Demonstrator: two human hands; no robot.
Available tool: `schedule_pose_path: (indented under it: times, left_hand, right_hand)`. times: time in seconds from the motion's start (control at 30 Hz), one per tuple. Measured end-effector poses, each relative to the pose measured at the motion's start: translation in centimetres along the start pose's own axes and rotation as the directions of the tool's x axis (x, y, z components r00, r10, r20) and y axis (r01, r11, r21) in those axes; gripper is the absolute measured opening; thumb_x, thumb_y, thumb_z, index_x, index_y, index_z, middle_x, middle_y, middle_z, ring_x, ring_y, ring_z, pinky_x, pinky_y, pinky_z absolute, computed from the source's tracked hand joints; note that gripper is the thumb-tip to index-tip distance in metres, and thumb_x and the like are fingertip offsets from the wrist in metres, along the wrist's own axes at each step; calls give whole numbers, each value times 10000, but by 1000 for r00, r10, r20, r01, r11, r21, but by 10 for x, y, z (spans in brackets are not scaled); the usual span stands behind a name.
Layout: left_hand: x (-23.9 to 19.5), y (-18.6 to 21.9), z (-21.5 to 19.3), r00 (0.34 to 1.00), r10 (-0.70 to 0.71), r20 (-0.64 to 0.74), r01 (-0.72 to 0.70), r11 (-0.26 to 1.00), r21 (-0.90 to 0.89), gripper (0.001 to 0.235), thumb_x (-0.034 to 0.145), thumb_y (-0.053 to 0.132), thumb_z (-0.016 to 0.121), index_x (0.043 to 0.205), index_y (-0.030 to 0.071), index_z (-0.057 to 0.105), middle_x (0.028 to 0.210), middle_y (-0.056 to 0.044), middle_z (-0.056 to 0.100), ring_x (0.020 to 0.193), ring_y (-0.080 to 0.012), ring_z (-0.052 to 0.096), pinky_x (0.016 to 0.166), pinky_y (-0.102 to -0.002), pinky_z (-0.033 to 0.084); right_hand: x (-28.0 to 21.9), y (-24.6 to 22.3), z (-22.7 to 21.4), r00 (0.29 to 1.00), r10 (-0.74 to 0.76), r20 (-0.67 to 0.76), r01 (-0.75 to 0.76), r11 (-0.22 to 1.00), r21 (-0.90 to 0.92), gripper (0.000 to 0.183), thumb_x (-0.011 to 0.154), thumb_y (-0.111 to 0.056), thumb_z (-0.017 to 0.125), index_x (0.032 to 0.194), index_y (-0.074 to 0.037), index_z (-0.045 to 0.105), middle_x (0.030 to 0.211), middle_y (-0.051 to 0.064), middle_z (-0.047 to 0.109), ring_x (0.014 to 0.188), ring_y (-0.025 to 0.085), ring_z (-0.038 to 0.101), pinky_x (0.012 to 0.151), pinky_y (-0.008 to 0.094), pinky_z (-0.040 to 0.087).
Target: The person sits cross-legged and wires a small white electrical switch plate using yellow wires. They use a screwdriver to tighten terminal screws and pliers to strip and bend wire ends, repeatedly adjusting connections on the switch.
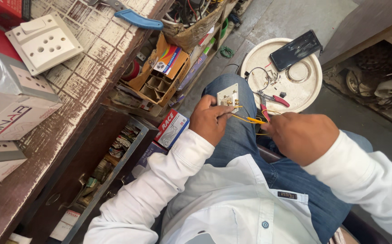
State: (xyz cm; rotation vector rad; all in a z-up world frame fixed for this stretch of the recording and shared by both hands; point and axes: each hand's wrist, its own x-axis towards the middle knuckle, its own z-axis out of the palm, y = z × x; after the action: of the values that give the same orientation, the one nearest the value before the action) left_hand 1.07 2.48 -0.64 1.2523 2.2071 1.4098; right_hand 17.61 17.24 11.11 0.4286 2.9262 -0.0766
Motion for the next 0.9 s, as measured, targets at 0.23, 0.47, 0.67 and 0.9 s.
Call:
schedule_pose_path:
  times: [0.23, 0.47, 0.67, 0.9]
  left_hand:
    - [0, 3, -2, 999, -33, 23, 33, 999, -11, 208, 826, 51, 807, 1026, 106, 808, 980, -121, 627, 897, -291, 667, 769, -367, 549]
    - [-3, -3, 3, 999, -39, 38, 38, 999, 12, 235, 819, 54, 802, 1044, 119, 811, 1003, -109, 632, 915, -273, 676, 789, -350, 564]
    - [3, -17, -5, 953, -281, 116, 293, 950, -111, 251, 770, 64, 814, 1008, 142, 793, 984, -93, 623, 867, -260, 690, 785, -328, 575]
    - [2, -11, -2, 979, -182, 94, 173, 980, 100, 304, 722, 119, 857, 994, 128, 721, 1170, -146, 576, 1062, -347, 622, 914, -427, 525]
  right_hand:
    - [2, -2, -9, 975, -101, -199, 120, 989, 86, 246, 814, -292, 730, 872, -54, 708, 763, 118, 677, 629, 315, 686, 533, 429, 533]
    - [18, 9, 22, 954, 182, 239, -265, 886, 380, 321, 996, -340, 601, 912, -71, 754, 761, 132, 728, 660, 305, 686, 641, 408, 532]
    - [15, 127, 114, 889, 322, 325, -438, 395, 807, 313, 1045, -298, 576, 1065, -46, 760, 760, 129, 675, 697, 185, 575, 656, 372, 472]
    - [43, 179, 283, 653, 756, 44, -693, 573, 437, 290, 880, -319, 787, 1083, -113, 769, 1008, 213, 718, 947, 399, 667, 860, 489, 522]
